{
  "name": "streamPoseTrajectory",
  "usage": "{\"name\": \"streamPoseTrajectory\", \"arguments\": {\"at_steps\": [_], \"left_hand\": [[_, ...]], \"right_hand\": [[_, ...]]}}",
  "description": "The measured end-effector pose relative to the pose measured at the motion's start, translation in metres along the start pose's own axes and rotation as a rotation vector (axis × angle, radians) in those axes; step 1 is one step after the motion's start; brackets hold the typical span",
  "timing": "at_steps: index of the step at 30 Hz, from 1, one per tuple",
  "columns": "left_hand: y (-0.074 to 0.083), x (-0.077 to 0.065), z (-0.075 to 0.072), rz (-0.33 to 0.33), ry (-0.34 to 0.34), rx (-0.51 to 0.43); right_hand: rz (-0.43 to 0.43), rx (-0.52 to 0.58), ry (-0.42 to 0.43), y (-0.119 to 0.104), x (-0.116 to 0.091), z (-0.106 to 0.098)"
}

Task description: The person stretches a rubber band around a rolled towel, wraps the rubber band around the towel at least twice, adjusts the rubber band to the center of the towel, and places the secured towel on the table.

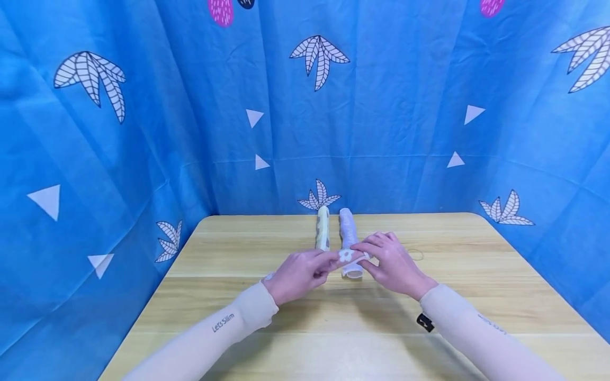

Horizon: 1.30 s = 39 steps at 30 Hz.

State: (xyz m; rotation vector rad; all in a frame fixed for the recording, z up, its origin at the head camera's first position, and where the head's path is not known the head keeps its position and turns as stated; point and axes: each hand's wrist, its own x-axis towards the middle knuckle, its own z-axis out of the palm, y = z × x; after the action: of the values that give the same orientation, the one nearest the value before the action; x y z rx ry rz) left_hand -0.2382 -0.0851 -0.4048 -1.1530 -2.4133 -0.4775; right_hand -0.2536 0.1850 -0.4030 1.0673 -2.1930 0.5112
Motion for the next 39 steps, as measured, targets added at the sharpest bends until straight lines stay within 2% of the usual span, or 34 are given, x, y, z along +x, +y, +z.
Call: {"name": "streamPoseTrajectory", "arguments": {"at_steps": [2,10,15,18,20,22,24,26,28,30,34,36,39], "left_hand": [[0.0,0.0,0.001,0.019,0.005,0.027],[0.0,0.003,0.006,0.013,-0.043,0.044],[-0.003,-0.001,0.006,0.012,-0.014,0.063],[-0.005,0.0,0.004,-0.03,-0.026,0.036],[-0.007,0.002,0.003,-0.084,-0.064,-0.033],[-0.009,0.004,0.002,-0.156,-0.112,-0.14],[-0.01,0.005,0.0,-0.241,-0.155,-0.278],[-0.011,0.006,-0.002,-0.317,-0.188,-0.413],[-0.011,0.006,-0.004,-0.37,-0.209,-0.535],[-0.012,0.007,-0.005,-0.395,-0.225,-0.631],[-0.012,0.008,-0.005,-0.404,-0.257,-0.756],[-0.011,0.008,-0.005,-0.415,-0.265,-0.803],[-0.008,0.007,-0.005,-0.438,-0.251,-0.838]], "right_hand": [[0.008,-0.005,-0.001,-0.001,0.0,0.0],[0.057,0.013,-0.017,-0.004,0.003,-0.001],[0.16,0.093,-0.076,-0.004,0.003,-0.003],[0.27,0.172,-0.116,-0.003,0.002,-0.004],[0.332,0.221,-0.135,-0.003,0.002,-0.004],[0.35,0.255,-0.143,-0.002,0.002,-0.004],[0.313,0.262,-0.134,-0.002,0.002,-0.006],[0.225,0.225,-0.109,-0.002,0.002,-0.008],[0.114,0.151,-0.079,-0.001,0.001,-0.011],[0.008,0.049,-0.063,0.0,0.001,-0.013],[-0.129,-0.095,-0.068,0.001,0.001,-0.013],[-0.15,-0.116,-0.063,0.001,0.001,-0.012],[-0.135,-0.104,-0.041,0.0,0.0,-0.01]]}}
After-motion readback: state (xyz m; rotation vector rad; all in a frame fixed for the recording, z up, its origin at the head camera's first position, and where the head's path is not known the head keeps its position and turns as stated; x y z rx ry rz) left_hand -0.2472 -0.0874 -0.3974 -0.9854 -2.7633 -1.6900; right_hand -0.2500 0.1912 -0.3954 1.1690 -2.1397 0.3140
